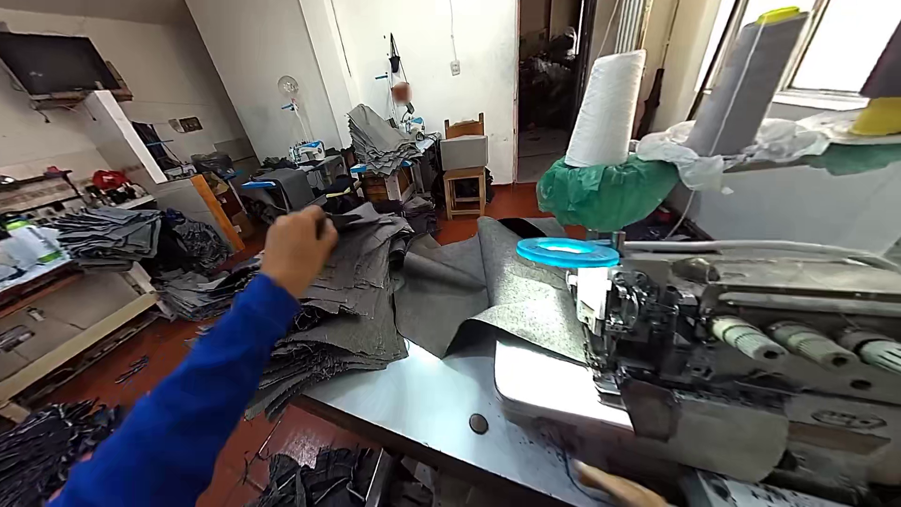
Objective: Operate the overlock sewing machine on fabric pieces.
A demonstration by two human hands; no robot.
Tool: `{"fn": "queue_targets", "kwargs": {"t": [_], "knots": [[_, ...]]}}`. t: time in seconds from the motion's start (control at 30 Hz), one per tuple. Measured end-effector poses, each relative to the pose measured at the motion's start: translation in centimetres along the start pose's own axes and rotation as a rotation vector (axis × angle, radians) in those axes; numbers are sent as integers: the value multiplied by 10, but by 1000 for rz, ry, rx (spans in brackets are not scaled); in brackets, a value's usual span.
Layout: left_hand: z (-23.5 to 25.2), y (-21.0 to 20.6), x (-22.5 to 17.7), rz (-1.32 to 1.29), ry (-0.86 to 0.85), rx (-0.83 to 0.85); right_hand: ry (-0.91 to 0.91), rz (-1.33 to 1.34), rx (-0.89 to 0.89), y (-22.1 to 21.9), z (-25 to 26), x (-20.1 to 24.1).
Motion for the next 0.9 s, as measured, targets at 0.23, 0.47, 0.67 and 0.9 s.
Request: {"fn": "queue_targets", "kwargs": {"t": [0.23,0.47,0.67,0.9], "knots": [[-171,-76,-211,-142,-311,45,-302,1000,71,-85,43,48],[-175,-135,-226,-331,-443,314,-777,784,-80,-73,30,30],[-156,-142,-195,-373,-711,661,-562,837,274,-124,-10,40],[-186,-165,-192,-338,-696,247,-753,702,96,-47,-11,-20]]}}
Point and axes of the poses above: each hand's wrist, its own z-axis towards the middle knuckle, its own y-axis out of the back of the hand, x = y × z, the point moved 8 cm from there along z, towards the middle knuckle, and after that the axes turned 6 degrees about -z, right-handed, at the moved point
